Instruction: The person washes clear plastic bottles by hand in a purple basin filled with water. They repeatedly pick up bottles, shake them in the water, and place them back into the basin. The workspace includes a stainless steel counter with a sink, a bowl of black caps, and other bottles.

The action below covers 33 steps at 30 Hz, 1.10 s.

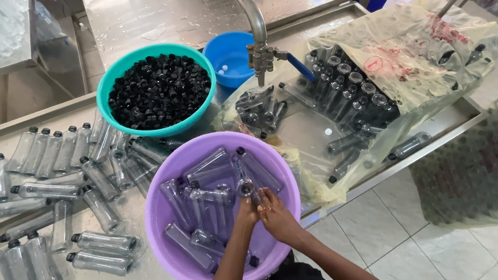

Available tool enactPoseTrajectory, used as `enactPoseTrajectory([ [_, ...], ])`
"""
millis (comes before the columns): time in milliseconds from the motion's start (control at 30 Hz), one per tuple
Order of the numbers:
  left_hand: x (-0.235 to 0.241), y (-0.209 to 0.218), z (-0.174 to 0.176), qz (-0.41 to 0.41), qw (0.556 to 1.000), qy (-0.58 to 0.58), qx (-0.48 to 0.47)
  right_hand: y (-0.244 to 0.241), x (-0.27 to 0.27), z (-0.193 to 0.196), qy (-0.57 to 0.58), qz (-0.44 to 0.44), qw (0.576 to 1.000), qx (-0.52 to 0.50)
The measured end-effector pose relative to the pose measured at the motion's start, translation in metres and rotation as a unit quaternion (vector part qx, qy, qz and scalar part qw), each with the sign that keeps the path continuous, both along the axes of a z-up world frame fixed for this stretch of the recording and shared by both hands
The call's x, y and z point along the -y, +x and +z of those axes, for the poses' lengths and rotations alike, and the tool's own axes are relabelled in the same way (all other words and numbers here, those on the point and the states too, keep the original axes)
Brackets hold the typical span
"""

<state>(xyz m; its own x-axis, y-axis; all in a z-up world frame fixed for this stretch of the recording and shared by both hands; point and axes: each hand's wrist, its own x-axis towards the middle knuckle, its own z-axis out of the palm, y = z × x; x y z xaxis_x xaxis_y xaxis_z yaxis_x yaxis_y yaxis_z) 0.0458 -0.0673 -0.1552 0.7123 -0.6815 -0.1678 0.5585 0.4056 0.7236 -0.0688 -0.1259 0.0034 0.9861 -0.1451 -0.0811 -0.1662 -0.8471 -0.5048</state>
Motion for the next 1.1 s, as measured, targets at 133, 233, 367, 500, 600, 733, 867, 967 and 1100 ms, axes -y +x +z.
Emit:
enactPoseTrajectory([
  [133,0.000,0.003,0.024,-0.036,0.932,-0.040,-0.357,-0.011,0.013,0.009,0.084,-0.013,0.996,-0.031],
  [233,0.002,0.019,0.036,-0.011,0.938,0.003,-0.347,-0.017,0.030,0.028,0.104,-0.040,0.994,-0.017],
  [367,0.004,0.060,-0.011,0.082,0.953,-0.011,-0.292,-0.041,0.026,0.064,0.242,-0.090,0.964,-0.064],
  [500,0.002,0.052,0.010,0.052,0.954,0.032,-0.294,-0.039,0.025,0.077,0.600,-0.230,0.760,-0.098],
  [600,-0.008,0.048,0.036,0.034,0.949,-0.033,-0.311,-0.032,0.042,0.064,0.745,-0.275,0.594,-0.131],
  [733,-0.021,0.047,0.060,0.029,0.949,-0.107,-0.297,-0.034,0.035,0.072,0.814,-0.277,0.494,-0.131],
  [867,-0.021,0.055,0.037,-0.006,0.961,-0.002,-0.275,-0.061,0.023,0.068,0.422,-0.048,0.904,-0.056],
  [967,-0.010,0.075,-0.036,0.041,0.964,0.074,-0.250,-0.045,0.042,0.009,0.179,0.032,0.982,-0.043],
  [1100,-0.021,0.037,0.057,0.144,0.955,0.101,-0.237,-0.031,0.033,0.015,-0.048,0.054,0.997,-0.020],
])
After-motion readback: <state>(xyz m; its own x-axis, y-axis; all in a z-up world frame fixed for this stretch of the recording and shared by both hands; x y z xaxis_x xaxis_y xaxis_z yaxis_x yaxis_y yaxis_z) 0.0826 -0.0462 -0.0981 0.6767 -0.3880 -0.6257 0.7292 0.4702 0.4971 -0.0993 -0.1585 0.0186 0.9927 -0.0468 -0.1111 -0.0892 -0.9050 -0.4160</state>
